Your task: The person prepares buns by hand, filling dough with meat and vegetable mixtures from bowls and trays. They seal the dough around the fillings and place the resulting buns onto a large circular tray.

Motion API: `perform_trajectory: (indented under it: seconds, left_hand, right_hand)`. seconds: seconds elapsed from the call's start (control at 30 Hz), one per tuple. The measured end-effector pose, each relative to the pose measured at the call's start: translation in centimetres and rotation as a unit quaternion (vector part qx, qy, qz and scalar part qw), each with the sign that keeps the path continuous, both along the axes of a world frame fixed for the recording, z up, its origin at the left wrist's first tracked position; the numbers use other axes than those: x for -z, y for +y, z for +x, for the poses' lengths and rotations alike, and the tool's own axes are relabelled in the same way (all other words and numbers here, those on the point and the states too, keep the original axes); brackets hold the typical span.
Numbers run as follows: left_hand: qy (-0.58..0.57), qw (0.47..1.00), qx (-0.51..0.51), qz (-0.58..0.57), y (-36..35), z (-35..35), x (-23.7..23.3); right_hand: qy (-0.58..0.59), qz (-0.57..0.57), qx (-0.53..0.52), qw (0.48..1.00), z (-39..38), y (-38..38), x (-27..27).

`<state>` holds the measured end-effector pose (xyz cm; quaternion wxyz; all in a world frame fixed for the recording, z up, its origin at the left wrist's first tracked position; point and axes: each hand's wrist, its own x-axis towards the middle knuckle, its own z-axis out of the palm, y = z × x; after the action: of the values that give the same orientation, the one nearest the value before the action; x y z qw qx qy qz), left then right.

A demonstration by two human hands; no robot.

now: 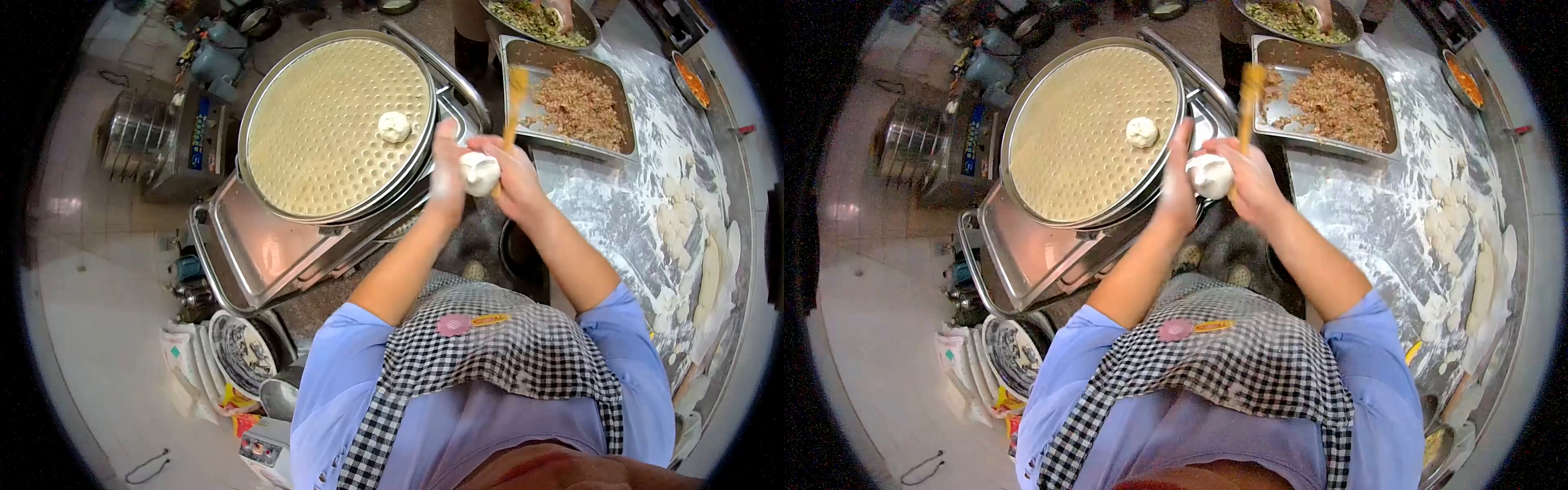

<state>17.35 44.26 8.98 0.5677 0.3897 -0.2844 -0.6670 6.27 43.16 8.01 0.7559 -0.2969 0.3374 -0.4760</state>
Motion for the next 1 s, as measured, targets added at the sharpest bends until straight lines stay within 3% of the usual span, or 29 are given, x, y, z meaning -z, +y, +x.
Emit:
perform_trajectory:
  seconds: [0.03, 0.07, 0.1, 0.13, 0.17, 0.2, 0.23, 0.27, 0.33, 0.4, 0.43, 0.5, 0.57, 0.63, 0.8, 0.83, 0.87, 0.93, 1.0]
  left_hand:
    - [0.029, 0.998, -0.055, 0.021, 0.6, 0.8, -1.2]
    - [0.132, 0.987, 0.086, 0.022, 0.1, 3.1, -0.7]
    - [0.177, 0.979, 0.074, 0.068, 0.0, 3.6, -0.3]
    - [0.221, 0.967, 0.062, 0.113, -0.1, 4.2, 0.1]
    - [0.208, 0.975, 0.018, 0.078, -0.2, 5.1, 0.5]
    - [0.195, 0.98, -0.026, 0.04, -0.5, 5.9, 1.3]
    - [0.183, 0.981, -0.07, 0.004, -0.6, 6.7, 1.5]
    - [0.145, 0.981, -0.127, -0.036, -0.7, 7.5, 1.1]
    - [-0.029, 0.98, -0.171, -0.097, -0.9, 9.5, 1.3]
    - [-0.107, 0.954, -0.229, -0.159, -1.4, 11.0, 1.4]
    - [-0.146, 0.936, -0.256, -0.191, -1.7, 11.7, 1.6]
    - [-0.077, 0.97, -0.188, -0.134, -1.7, 13.8, 1.0]
    - [0.02, 0.989, -0.109, -0.098, -1.9, 15.4, 1.6]
    - [0.107, 0.992, -0.06, 0.013, -2.0, 16.9, 2.8]
    - [0.164, 0.967, 0.021, 0.195, -1.4, 20.0, 2.6]
    - [0.088, 0.974, 0.004, 0.21, -1.4, 20.3, 3.0]
    - [0.081, 0.978, 0.018, 0.194, -1.5, 20.9, 3.8]
    - [0.073, 0.982, 0.032, 0.17, -1.6, 21.7, 4.2]
    - [0.024, 0.991, 0.02, 0.132, -2.4, 23.2, 5.9]
  right_hand:
    - [0.02, -0.006, -0.052, 0.998, 0.7, -1.1, -1.4]
    - [0.085, -0.07, -0.069, 0.992, 1.6, -1.9, -1.8]
    - [0.254, -0.119, -0.032, 0.959, 2.4, -2.2, -3.9]
    - [0.415, -0.165, 0.004, 0.895, 3.2, -2.6, -5.6]
    - [0.496, -0.429, 0.157, 0.739, 2.8, -4.9, -1.0]
    - [0.477, -0.3, 0.088, 0.822, 3.3, -4.2, -2.4]
    - [0.349, -0.173, 0.032, 0.92, 3.9, -3.2, -1.9]
    - [0.205, -0.035, -0.025, 0.978, 4.7, -1.9, -1.6]
    - [0.04, 0.147, -0.07, 0.986, 7.7, -0.1, -3.4]
    - [-0.008, 0.136, -0.042, 0.99, 10.0, 0.0, -3.5]
    - [0.068, 0.07, -0.044, 0.994, 10.8, -0.4, -3.5]
    - [0.217, -0.059, -0.046, 0.973, 12.1, -1.1, -4.1]
    - [0.377, -0.242, -0.052, 0.893, 13.2, -1.2, -4.0]
    - [0.512, -0.407, -0.055, 0.754, 14.3, -1.2, -3.6]
    - [0.518, -0.441, -0.071, 0.729, 17.3, -1.2, -2.1]
    - [0.516, -0.45, -0.088, 0.724, 17.7, -1.3, -1.3]
    - [0.521, -0.455, -0.098, 0.715, 17.8, -1.5, -0.9]
    - [0.489, -0.363, -0.141, 0.781, 18.9, -1.4, -1.0]
    - [0.444, -0.385, -0.105, 0.802, 19.3, -1.3, -0.7]
